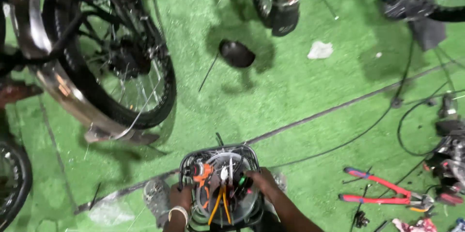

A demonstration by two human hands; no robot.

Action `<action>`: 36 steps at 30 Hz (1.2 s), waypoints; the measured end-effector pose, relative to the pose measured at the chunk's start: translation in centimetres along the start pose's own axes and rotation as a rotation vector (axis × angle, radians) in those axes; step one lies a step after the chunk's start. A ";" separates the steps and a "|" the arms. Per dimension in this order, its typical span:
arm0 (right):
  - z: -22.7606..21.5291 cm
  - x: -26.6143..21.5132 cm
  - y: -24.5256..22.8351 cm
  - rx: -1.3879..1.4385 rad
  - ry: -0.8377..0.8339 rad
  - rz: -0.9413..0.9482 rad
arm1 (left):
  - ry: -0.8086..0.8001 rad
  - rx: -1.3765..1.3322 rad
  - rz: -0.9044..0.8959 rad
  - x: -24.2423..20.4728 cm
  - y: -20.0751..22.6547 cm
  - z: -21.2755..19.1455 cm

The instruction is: The person assembles an electric bike by attaching a seat to the frame. They handle the seat, align it with the mounting post, and secure it in place. The person also handles a plastic bag and a basket containing tools.

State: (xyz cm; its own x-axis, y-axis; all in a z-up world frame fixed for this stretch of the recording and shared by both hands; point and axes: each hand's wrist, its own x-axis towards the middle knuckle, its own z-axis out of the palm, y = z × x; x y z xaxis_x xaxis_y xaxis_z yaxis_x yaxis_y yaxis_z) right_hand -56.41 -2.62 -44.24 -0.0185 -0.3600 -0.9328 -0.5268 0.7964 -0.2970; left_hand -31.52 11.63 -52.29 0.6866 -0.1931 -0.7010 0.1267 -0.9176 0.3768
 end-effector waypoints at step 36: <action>-33.3 20.9 -9.2 -0.150 0.024 -0.076 | -0.351 0.878 -0.114 1.0 30.2 31.6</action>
State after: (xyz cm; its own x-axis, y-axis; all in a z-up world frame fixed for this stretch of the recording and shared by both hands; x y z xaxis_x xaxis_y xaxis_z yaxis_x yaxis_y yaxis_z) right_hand -80.26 -33.64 -54.24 0.0067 -0.4296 -0.9030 -0.6485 0.6855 -0.3309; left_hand -49.61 -27.20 -60.73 0.4305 -0.0490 -0.9013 -0.5016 -0.8431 -0.1938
